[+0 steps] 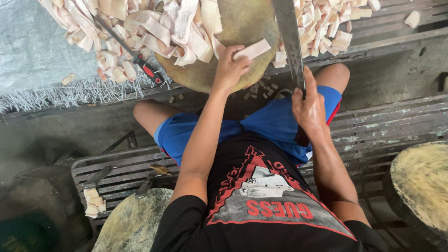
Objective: The person sits cross-legged and uses a large knife to chop strips of pork skin into small pieces on a round wooden cutting board. They repeatedly gather the chopped pieces and move them to a pile on the side.
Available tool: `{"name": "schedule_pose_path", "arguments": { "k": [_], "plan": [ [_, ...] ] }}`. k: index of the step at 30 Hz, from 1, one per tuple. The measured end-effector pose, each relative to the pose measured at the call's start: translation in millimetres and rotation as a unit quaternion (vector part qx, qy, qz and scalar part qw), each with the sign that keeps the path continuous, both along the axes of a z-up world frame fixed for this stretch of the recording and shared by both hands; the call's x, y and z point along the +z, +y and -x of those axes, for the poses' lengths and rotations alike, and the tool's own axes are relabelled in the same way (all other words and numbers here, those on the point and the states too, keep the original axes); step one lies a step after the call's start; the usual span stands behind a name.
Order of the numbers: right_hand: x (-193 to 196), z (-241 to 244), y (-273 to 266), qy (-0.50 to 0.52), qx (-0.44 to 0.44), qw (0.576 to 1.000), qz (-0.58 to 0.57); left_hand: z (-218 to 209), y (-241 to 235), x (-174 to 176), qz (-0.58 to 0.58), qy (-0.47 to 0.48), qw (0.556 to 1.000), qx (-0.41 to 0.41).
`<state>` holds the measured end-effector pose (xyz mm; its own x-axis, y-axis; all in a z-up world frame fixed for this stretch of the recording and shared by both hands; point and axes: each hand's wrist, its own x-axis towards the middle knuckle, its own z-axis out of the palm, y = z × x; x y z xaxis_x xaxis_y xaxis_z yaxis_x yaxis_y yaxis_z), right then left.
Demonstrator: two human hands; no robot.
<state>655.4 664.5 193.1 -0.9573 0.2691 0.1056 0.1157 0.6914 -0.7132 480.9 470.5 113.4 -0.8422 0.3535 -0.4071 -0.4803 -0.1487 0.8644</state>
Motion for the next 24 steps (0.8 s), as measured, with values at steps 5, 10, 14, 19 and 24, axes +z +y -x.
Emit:
{"name": "schedule_pose_path", "arguments": {
  "k": [5, 10, 14, 19, 24],
  "plan": [
    [7.6, -13.0, 0.9, 0.060, 0.013, 0.996, -0.066, 9.8, -20.6, -1.2, 0.056, 0.075, 0.988, -0.127],
    [13.5, -26.3, 2.7, 0.170, 0.038, 0.976, -0.131, 11.2, -24.1, 23.8, 0.210, 0.100, 0.964, -0.128],
    [2.1, -22.9, -12.0, 0.034, 0.092, 0.977, -0.188, 6.6, -34.1, 23.1, 0.313, 0.200, 0.920, -0.125],
    [2.5, -40.6, -4.0, 0.020, 0.060, 0.988, -0.139, 11.6, -34.4, 9.8, 0.295, 0.167, 0.937, -0.082],
    [1.1, -40.3, 3.8, 0.155, 0.042, 0.979, -0.125, 20.4, -18.8, 5.9, 0.253, 0.224, 0.936, -0.097]
  ]
}}
